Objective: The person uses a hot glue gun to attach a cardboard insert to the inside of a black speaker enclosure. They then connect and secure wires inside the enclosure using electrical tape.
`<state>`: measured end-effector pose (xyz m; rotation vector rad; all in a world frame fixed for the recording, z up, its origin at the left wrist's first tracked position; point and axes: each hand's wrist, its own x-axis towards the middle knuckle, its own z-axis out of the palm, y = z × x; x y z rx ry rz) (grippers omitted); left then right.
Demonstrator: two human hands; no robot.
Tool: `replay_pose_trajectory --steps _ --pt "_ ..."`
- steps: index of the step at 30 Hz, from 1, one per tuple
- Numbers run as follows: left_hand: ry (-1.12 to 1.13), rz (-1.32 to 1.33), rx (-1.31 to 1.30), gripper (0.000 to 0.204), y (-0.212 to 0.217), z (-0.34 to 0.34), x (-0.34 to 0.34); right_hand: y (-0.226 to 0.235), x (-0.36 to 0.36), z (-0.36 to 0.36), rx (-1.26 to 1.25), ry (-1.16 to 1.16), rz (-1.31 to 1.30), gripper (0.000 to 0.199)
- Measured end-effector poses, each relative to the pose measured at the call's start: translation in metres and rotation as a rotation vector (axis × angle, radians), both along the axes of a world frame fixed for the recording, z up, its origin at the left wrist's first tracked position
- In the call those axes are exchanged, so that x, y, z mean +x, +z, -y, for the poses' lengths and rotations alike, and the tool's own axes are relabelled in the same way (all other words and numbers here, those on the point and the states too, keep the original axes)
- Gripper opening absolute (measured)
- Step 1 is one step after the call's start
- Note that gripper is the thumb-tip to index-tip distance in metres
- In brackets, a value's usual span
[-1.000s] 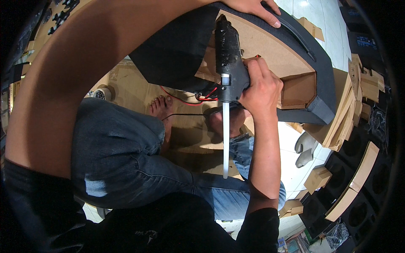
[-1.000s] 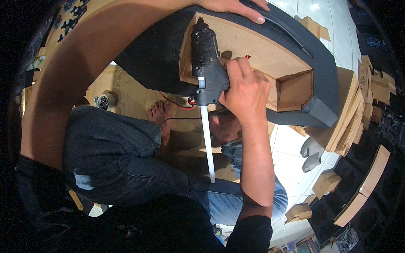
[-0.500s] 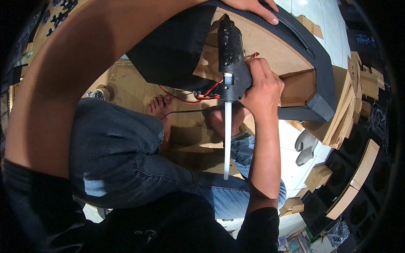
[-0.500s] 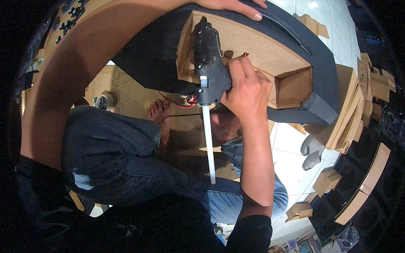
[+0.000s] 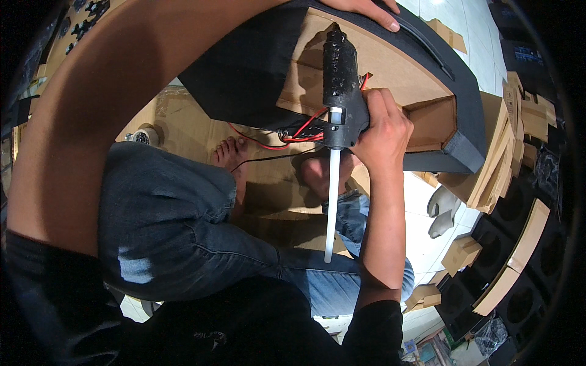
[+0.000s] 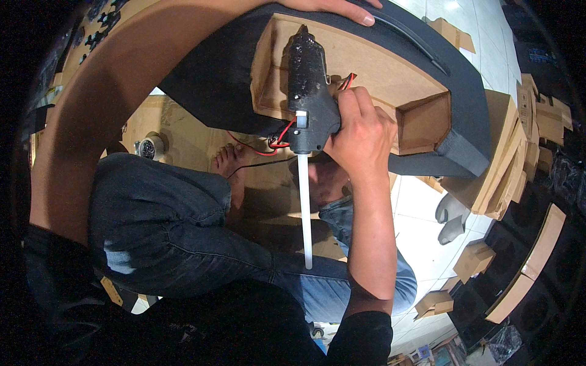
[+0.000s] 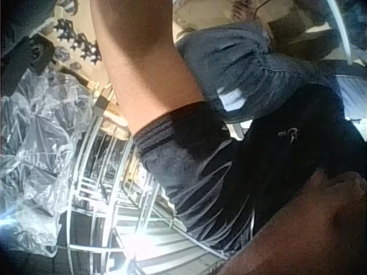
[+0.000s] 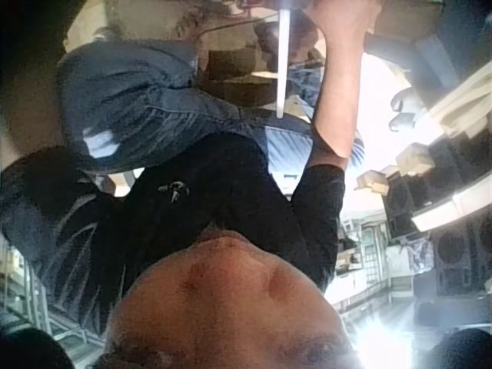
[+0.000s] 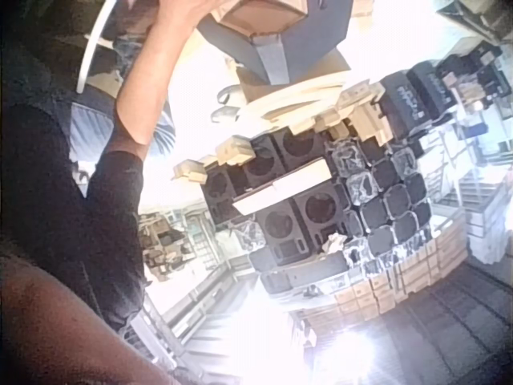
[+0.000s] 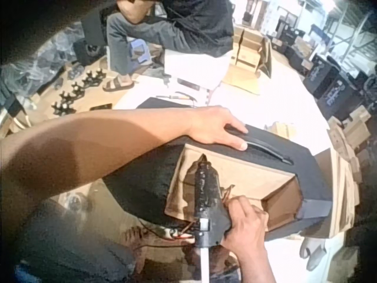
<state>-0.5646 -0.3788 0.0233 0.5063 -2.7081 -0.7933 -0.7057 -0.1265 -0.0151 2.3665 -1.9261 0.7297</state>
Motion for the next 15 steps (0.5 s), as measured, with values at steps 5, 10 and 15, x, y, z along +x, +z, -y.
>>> replay_pose_trajectory --steps 5,10,15 --pt "0.002 0.006 -0.013 0.073 -0.001 -0.0001 -0.0011 0.0028 -0.0018 -0.0031 0.001 -0.009 -0.024 0.039" --pt "0.003 0.004 -0.005 0.074 -0.0015 0.0008 -0.0005 0.0015 -0.004 -0.0061 0.016 -0.038 -0.033 0.039" --pt "0.003 0.009 0.014 0.074 0.0005 0.0004 -0.0008 0.0004 -0.0092 -0.0087 0.02 -0.053 -0.034 0.039"
